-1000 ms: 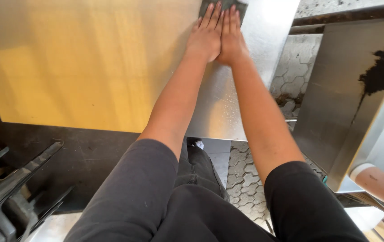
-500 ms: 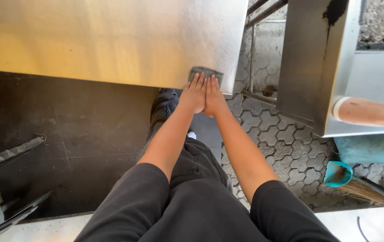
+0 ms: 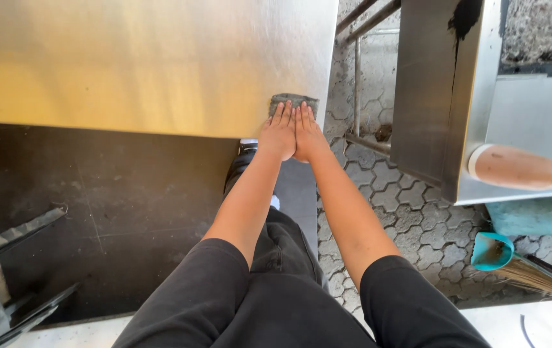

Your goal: Cleaning metal and wooden countertops using a spray bottle and a rag.

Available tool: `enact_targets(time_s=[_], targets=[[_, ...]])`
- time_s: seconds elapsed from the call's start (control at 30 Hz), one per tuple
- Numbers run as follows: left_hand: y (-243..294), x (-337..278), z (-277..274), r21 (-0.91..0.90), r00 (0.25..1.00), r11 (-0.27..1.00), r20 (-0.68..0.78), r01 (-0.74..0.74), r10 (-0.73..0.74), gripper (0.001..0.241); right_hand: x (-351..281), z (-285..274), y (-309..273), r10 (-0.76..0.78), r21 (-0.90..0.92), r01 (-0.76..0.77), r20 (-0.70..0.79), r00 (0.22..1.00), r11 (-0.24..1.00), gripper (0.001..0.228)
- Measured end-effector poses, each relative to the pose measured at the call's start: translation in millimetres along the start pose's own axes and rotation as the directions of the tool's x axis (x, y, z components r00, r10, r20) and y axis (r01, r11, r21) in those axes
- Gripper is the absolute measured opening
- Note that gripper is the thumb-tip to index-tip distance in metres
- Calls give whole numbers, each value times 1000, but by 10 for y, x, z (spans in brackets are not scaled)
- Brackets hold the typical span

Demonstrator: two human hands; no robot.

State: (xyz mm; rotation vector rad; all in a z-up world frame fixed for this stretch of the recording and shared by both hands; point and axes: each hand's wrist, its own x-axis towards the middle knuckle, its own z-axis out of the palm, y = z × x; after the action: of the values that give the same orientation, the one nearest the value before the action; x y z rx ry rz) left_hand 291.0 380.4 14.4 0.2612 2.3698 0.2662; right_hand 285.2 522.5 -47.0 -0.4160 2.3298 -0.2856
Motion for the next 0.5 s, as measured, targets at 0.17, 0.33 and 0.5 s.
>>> enact_targets(time_s=[0.17,0.33,0.5], targets=[[-213,737,-593,20,995,1000,-97,15,-13,71,781,-681,96,-1,-56,-1,-49,999,998,145],[-539,1645,-1208,10,976,1000,-216,24,-21,65,1546,-1483,154,-88,-166,51,-221,971,985,103],[-851,2527,-1879,95,941,995,-339,20,13,63,2435,-2206,287,-168,-178,116,-311,936,977,107]])
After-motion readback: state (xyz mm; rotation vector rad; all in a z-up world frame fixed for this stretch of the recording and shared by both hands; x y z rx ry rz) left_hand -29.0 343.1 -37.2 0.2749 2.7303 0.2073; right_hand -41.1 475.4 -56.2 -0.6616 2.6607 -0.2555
